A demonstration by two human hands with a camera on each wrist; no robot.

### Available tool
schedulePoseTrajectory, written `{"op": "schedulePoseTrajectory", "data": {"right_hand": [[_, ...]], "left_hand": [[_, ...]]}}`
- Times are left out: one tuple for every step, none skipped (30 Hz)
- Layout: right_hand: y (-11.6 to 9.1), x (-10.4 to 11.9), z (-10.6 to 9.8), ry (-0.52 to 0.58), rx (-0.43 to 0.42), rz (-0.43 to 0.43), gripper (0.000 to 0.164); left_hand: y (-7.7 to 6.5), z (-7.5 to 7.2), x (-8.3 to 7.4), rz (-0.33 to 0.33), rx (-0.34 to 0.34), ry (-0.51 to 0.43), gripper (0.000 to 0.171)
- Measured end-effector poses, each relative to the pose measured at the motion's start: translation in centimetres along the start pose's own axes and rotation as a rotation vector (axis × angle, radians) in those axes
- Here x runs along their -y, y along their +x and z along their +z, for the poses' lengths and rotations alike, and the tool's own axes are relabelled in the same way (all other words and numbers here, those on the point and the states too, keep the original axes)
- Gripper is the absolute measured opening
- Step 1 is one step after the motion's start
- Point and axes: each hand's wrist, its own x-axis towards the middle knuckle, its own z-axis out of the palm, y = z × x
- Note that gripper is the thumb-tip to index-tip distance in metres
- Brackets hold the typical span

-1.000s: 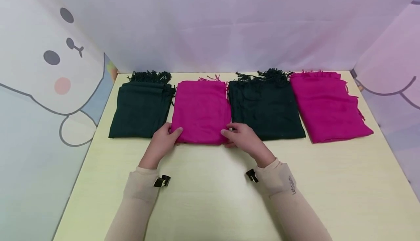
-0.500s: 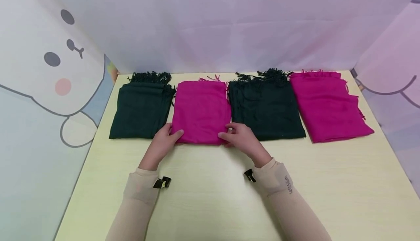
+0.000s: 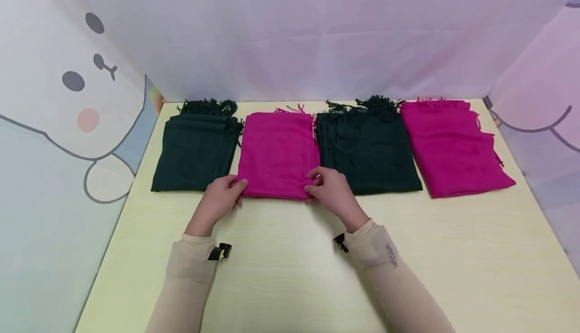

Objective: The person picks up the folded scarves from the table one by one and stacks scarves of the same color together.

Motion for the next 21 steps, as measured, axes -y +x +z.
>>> {"op": "schedulePoseTrajectory", "data": {"right_hand": [[-0.1, 0.0, -0.1, 0.005, 0.001, -0.006, 0.024], [-0.2, 0.0, -0.1, 0.002, 0.002, -0.011, 0.023], [-0.2, 0.0, -0.2, 0.001, 0.003, -0.013, 0.023], [-0.3, 0.0, -0.2, -0.002, 0.004, -0.014, 0.023], [-0.4, 0.0, -0.2, -0.004, 0.007, -0.013, 0.023], [-0.4, -0.1, -0.2, -0.011, 0.01, -0.01, 0.023], [-0.5, -0.2, -0.2, -0.015, 0.011, -0.007, 0.023], [-0.5, -0.2, -0.2, -0.021, 0.012, -0.006, 0.023], [-0.6, -0.3, -0.3, -0.022, 0.012, 0.0, 0.023], [-0.7, -0.4, -0.3, -0.026, 0.015, 0.003, 0.024], [-0.8, -0.4, -0.3, -0.023, 0.019, 0.007, 0.024], [-0.9, -0.5, -0.3, -0.021, 0.021, 0.01, 0.024], [-1.0, -0.5, -0.3, -0.013, 0.024, 0.012, 0.024], [-1.1, -0.5, -0.3, -0.005, 0.028, 0.013, 0.024], [-1.2, -0.5, -0.3, 0.005, 0.03, 0.015, 0.024], [-1.3, -0.5, -0.3, 0.013, 0.035, 0.013, 0.025], [-1.4, -0.5, -0.2, 0.024, 0.038, 0.012, 0.025], [-1.5, -0.6, -0.2, 0.027, 0.04, 0.008, 0.025], [-1.5, -0.6, -0.2, 0.035, 0.046, 0.004, 0.025], [-1.6, -0.6, -0.1, 0.041, 0.05, 0.002, 0.025], [-1.7, -0.6, -0.1, 0.043, 0.054, -0.002, 0.025]], "left_hand": [[-0.1, -0.1, 0.0, -0.001, -0.003, 0.005, 0.033], [-0.2, -0.2, 0.0, -0.003, -0.001, 0.01, 0.033], [-0.3, -0.2, 0.0, -0.006, 0.002, 0.013, 0.033], [-0.4, -0.2, 0.1, -0.008, 0.005, 0.015, 0.032], [-0.5, -0.2, 0.1, -0.011, 0.007, 0.018, 0.032], [-0.6, -0.2, 0.1, -0.013, 0.011, 0.02, 0.031], [-0.7, -0.2, 0.1, -0.013, 0.014, 0.025, 0.03], [-0.8, -0.2, 0.0, -0.012, 0.016, 0.031, 0.029], [-0.9, -0.1, 0.0, -0.011, 0.017, 0.038, 0.029], [-1.0, -0.1, 0.0, -0.01, 0.016, 0.045, 0.029], [-1.1, 0.0, 0.0, -0.008, 0.017, 0.055, 0.029], [-1.2, 0.0, -0.1, -0.005, 0.017, 0.063, 0.029], [-1.2, 0.0, 0.0, -0.003, 0.015, 0.073, 0.029], [-1.3, 0.1, 0.0, -0.001, 0.014, 0.08, 0.03], [-1.4, 0.1, 0.0, 0.0, 0.013, 0.085, 0.03], [-1.6, 0.1, 0.0, 0.002, 0.014, 0.088, 0.03], [-1.7, 0.2, 0.1, 0.003, 0.015, 0.089, 0.03], [-1.8, 0.2, 0.1, 0.003, 0.015, 0.088, 0.03], [-1.9, 0.3, 0.2, 0.003, 0.015, 0.087, 0.03], [-1.9, 0.3, 0.3, 0.003, 0.015, 0.084, 0.03], [-2.0, 0.3, 0.4, 0.005, 0.014, 0.082, 0.03]]}}
